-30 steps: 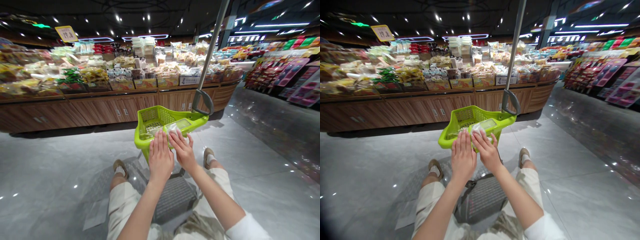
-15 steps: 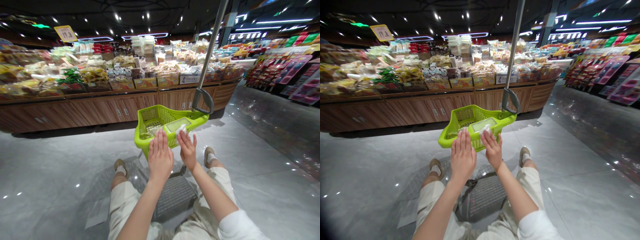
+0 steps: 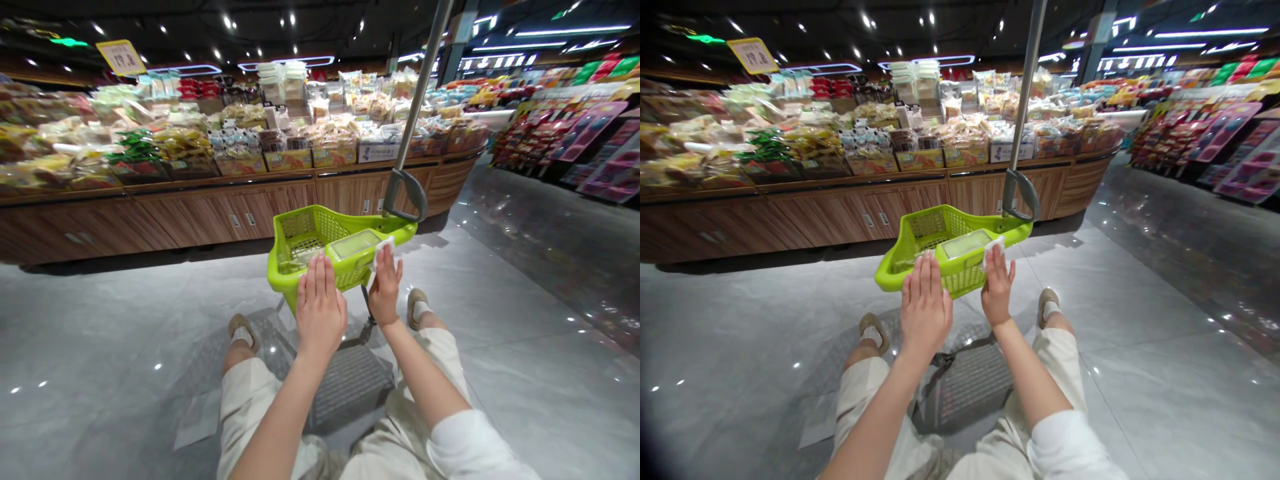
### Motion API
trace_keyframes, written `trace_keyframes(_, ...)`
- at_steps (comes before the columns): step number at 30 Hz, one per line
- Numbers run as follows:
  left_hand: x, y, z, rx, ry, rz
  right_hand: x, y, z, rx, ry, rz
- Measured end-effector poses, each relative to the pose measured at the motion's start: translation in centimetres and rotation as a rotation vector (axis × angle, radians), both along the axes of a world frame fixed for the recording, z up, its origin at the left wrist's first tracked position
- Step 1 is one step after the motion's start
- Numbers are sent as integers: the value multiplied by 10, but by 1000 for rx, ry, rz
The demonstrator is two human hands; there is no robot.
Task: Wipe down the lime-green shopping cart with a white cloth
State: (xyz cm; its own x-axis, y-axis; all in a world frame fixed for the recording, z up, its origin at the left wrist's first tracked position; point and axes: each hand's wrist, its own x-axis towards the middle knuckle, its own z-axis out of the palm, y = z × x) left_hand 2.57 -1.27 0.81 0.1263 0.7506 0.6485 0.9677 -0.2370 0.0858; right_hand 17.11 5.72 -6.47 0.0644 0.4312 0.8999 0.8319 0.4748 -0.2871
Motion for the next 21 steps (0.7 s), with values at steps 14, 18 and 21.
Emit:
trace_keyframes(14,0,0,1,0,-10,-5,4,7,19,-49,193,-82)
trace_keyframes(18,1,1,0,-4,-8,10,-19,-23,43,-84,-102,108)
trace_keyframes(21,0,0,0,-11,-8,9,-17,-34,55,-109,-285,203)
